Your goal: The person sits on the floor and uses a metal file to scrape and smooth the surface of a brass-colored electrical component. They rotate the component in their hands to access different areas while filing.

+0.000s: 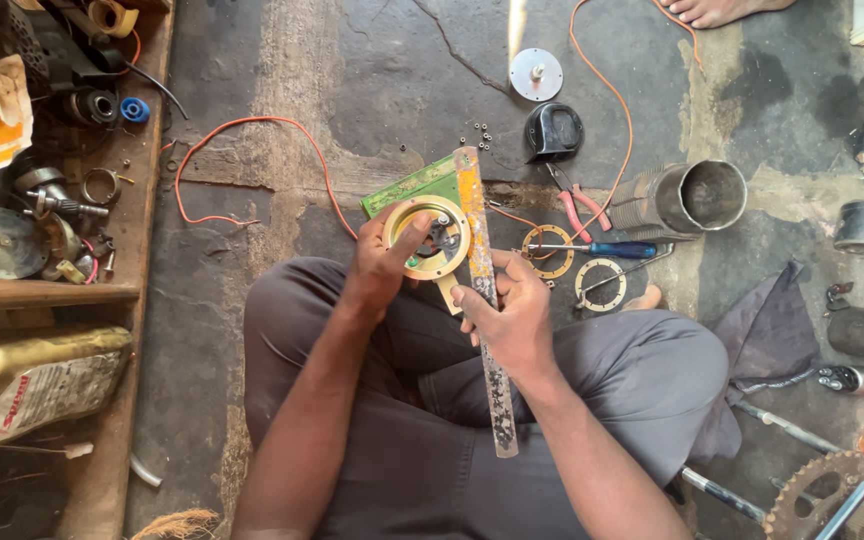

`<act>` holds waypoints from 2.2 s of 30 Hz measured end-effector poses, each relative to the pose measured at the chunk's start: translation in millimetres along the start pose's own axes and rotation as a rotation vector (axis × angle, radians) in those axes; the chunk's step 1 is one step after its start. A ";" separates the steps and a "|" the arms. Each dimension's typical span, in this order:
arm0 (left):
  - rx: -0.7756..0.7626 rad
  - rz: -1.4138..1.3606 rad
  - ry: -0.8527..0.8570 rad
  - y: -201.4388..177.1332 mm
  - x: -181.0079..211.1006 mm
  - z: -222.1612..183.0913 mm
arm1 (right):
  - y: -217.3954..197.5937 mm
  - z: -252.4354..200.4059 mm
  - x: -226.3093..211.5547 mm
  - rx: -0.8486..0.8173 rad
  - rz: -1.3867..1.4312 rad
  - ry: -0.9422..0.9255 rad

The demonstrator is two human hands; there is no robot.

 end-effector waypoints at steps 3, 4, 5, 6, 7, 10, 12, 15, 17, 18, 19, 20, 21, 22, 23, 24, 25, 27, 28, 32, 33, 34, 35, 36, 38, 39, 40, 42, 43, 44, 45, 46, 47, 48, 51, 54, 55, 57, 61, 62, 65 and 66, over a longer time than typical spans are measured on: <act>0.000 0.005 0.192 5.8 10.9 -3.0 | 1.2 -2.6 0.2 0.019 0.019 -0.018; -0.017 -0.145 0.194 9.3 9.3 -4.5 | 1.2 -3.7 1.0 0.024 0.033 -0.015; -0.034 -0.295 0.196 13.2 7.2 -6.5 | 0.8 -4.8 1.7 0.028 0.047 -0.011; -0.053 -0.445 0.196 17.1 5.2 -7.5 | 1.3 -5.6 2.1 0.025 0.048 -0.008; -0.007 -0.580 0.102 18.2 -4.2 -6.7 | 1.8 -5.8 2.3 0.021 0.048 -0.005; 0.068 -0.843 -0.082 19.5 -25.2 -5.7 | 0.8 -4.9 4.0 -0.003 0.070 0.043; 0.024 -0.825 -0.066 14.4 -25.8 -3.3 | -0.2 -3.5 1.8 -0.032 0.067 0.052; 0.019 -0.832 -0.023 4.8 -25.3 -1.2 | -1.8 -3.2 -7.7 -0.081 0.007 0.020; 0.070 -0.827 -0.023 0.5 -27.8 -0.8 | -0.9 -5.7 -12.6 -0.109 -0.062 0.015; 0.095 -0.825 -0.024 -0.2 -29.0 -0.9 | -0.3 -7.0 -14.0 -0.108 -0.119 0.018; 0.093 -0.818 -0.011 0.5 -28.3 -0.8 | 0.8 -8.0 -14.8 -0.107 -0.176 0.021; 0.091 -0.811 0.000 1.5 -27.4 -1.0 | 2.4 -9.2 -15.2 -0.105 -0.232 0.025; 0.088 -0.803 0.012 2.7 -26.5 -1.2 | 4.1 -9.6 -18.0 -0.102 -0.267 -0.010; 0.104 -0.789 0.028 2.8 -25.9 -1.6 | 5.1 -9.8 -20.4 -0.096 -0.303 -0.045; 0.119 -0.775 0.045 3.0 -25.3 -2.3 | 5.5 -10.0 -22.8 -0.090 -0.338 -0.079; 0.131 -0.761 0.063 3.2 -24.3 -2.1 | 4.9 -9.7 -24.7 -0.078 -0.357 -0.105; 0.124 -0.755 0.074 3.7 -23.2 -2.2 | 4.0 -10.0 -26.5 -0.067 -0.376 -0.130; 0.112 -0.742 0.096 3.2 -21.2 -2.6 | 2.0 -11.0 -28.2 -0.057 -0.377 -0.154; 0.116 -0.748 0.088 2.9 -21.9 -2.1 | 1.5 -11.6 -28.3 -0.058 -0.358 -0.153; 0.106 -0.720 0.098 3.5 -23.0 -0.8 | 5.4 -11.8 -26.8 -0.071 -0.371 -0.127; 0.097 -0.700 0.109 4.3 -23.0 -0.4 | 6.5 -10.6 -26.7 -0.061 -0.408 -0.129; 0.119 -0.692 0.111 3.7 -25.1 -0.6 | 6.9 -10.3 -25.8 -0.046 -0.444 -0.127; 0.141 -0.684 0.113 3.1 -27.2 -0.8 | 7.5 -10.7 -24.7 -0.033 -0.480 -0.126; 0.160 -0.677 0.115 3.6 -29.8 -0.5 | 7.5 -11.3 -25.8 -0.022 -0.526 -0.158; 0.164 -0.639 0.144 2.5 -30.3 -1.4 | 8.2 -11.8 -28.6 -0.001 -0.617 -0.227; 0.166 -0.620 0.162 2.4 -30.2 -0.9 | 7.9 -14.4 -32.2 0.009 -0.653 -0.290; 0.173 -0.610 0.167 1.5 -30.7 0.3 | 9.1 -17.6 -35.5 0.017 -0.686 -0.353; 0.192 -0.591 0.177 -1.2 -33.2 1.6 | 11.0 -18.4 -36.8 0.028 -0.739 -0.411; 0.208 -0.556 0.197 -4.2 -33.6 2.3 | 11.9 -16.3 -34.8 0.031 -0.758 -0.406; 0.223 -0.524 0.214 -5.7 -35.0 3.2 | 11.1 -16.1 -32.7 0.035 -0.781 -0.398; 0.238 -0.492 0.231 -7.3 -35.8 2.4 | 12.0 -19.0 -30.1 0.026 -0.800 -0.380; 0.241 -0.492 0.233 -7.5 -36.7 2.7 | 12.1 -19.1 -29.2 0.020 -0.822 -0.366; 0.244 -0.491 0.234 -7.8 -36.9 1.3 | 11.5 -20.3 -29.1 0.014 -0.844 -0.353; 0.249 -0.489 0.241 -9.0 -35.8 1.6 | 11.9 -20.9 -32.7 0.027 -0.860 -0.386; 0.261 -0.484 0.243 -12.4 -36.2 3.1 | 14.6 -20.9 -35.3 0.041 -0.908 -0.409; 0.250 -0.426 0.212 -6.3 -41.2 3.2 | 15.2 -18.2 -29.3 0.032 -0.944 -0.329; 0.267 -0.470 0.205 -7.9 -40.8 4.1 | 14.9 -19.3 -30.7 0.037 -0.945 -0.341; 0.303 -0.566 0.202 -12.1 -37.7 8.8 | 12.1 -21.1 -36.0 0.040 -0.911 -0.391; 0.340 -0.574 0.146 -27.8 -31.9 7.6 | 8.0 -23.6 -30.8 0.001 -0.913 -0.290; 0.338 -0.581 0.143 -28.6 -31.1 8.1 | 3.5 -20.7 -26.0 -0.008 -0.961 -0.202; 0.337 -0.606 0.132 -29.0 -31.1 10.8 | -1.3 -21.3 -39.4 0.002 -0.796 -0.361; 0.336 -0.612 0.124 -29.3 -31.3 11.7 | -0.7 -21.8 -41.0 -0.018 -0.764 -0.380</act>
Point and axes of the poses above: each hand's wrist, its own z-axis towards the middle knuckle, its own y-axis out of the palm, x = y × z, the point moved 7 cm from there along z, towards the middle knuckle, and after that the axes turned 5 degrees about -z, right-handed, at the moved point
